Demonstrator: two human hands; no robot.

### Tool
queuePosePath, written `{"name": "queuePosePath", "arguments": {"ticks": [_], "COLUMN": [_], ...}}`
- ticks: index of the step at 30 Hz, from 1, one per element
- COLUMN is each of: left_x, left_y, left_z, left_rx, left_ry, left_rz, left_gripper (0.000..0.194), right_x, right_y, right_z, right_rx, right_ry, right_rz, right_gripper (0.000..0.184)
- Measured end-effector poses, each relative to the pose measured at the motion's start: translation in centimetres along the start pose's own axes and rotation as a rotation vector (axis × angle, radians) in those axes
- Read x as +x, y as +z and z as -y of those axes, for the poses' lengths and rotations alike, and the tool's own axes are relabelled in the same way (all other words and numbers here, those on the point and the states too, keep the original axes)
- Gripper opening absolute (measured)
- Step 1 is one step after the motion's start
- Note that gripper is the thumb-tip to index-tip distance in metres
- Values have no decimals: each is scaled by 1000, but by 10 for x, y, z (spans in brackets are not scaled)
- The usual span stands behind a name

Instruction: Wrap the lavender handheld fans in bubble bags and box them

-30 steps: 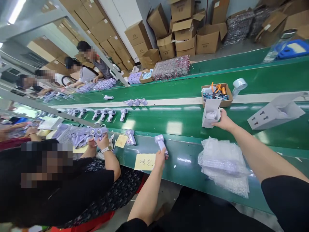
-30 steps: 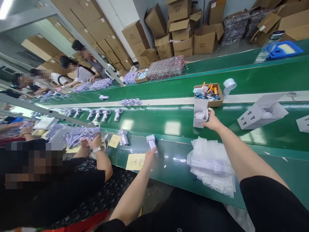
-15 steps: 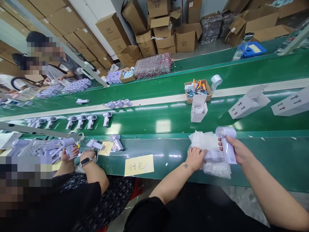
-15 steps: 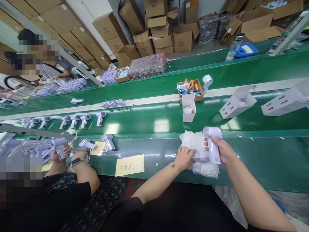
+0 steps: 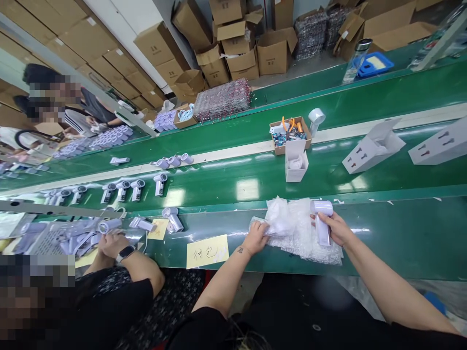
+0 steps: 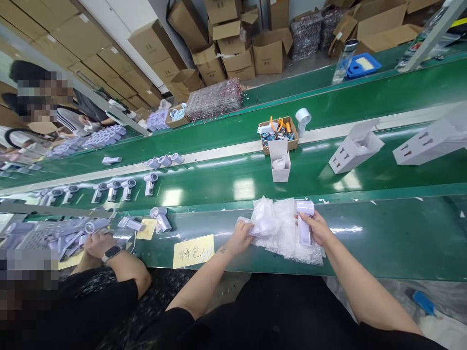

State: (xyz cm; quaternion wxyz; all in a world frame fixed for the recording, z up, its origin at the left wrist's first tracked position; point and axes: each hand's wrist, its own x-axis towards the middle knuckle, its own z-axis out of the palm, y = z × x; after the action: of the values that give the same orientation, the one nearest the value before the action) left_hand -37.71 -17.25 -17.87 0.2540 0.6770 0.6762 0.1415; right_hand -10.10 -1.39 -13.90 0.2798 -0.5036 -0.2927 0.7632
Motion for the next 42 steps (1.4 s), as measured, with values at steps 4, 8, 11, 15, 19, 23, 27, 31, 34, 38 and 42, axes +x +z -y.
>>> {"name": "queuePosePath", "arguments": {"ticks": [4,8,11,15,19,23,27,31,34,38,42], "left_x": [1,7,24,49,57,56,62,74,77,73,68], "left_y": [-7,13,44,70,66,56,44,26,11,-7,-16], "left_z": [-28,-100,-149,-166,-148,-147,-178,-205,-209,-215,-238], "left_rx": [67,0,37,1,-176,-241,-377,-798,-982,-928,-466], "left_ry": [-36,247,382,117,-44,-192,-332,-360,-349,-296,135], "left_rz": [-108,-185,34,240,268,173,11,39,144,69,0], "left_gripper": [44,28,33,19,22,23,22,19,18,19,21], "right_x": [-20,-48,-64,-81,-99,-113,-121,-119,-112,-109,-115], "right_y": [-28,-65,-81,-93,-107,-114,-97,-70,-64,-71,-72], "right_z": [20,29,25,21,24,31,37,44,49,51,48], "right_rx": [25,-7,11,-15,-96,-29,19,-20,-133,-366,-488], "right_ry": [32,80,136,176,190,314,376,317,258,132,47], "right_rz": [-84,-191,-214,-146,6,168,359,499,519,392,291], "right_gripper": [22,18,17,18,26,30,40,81,73,55,50]}}
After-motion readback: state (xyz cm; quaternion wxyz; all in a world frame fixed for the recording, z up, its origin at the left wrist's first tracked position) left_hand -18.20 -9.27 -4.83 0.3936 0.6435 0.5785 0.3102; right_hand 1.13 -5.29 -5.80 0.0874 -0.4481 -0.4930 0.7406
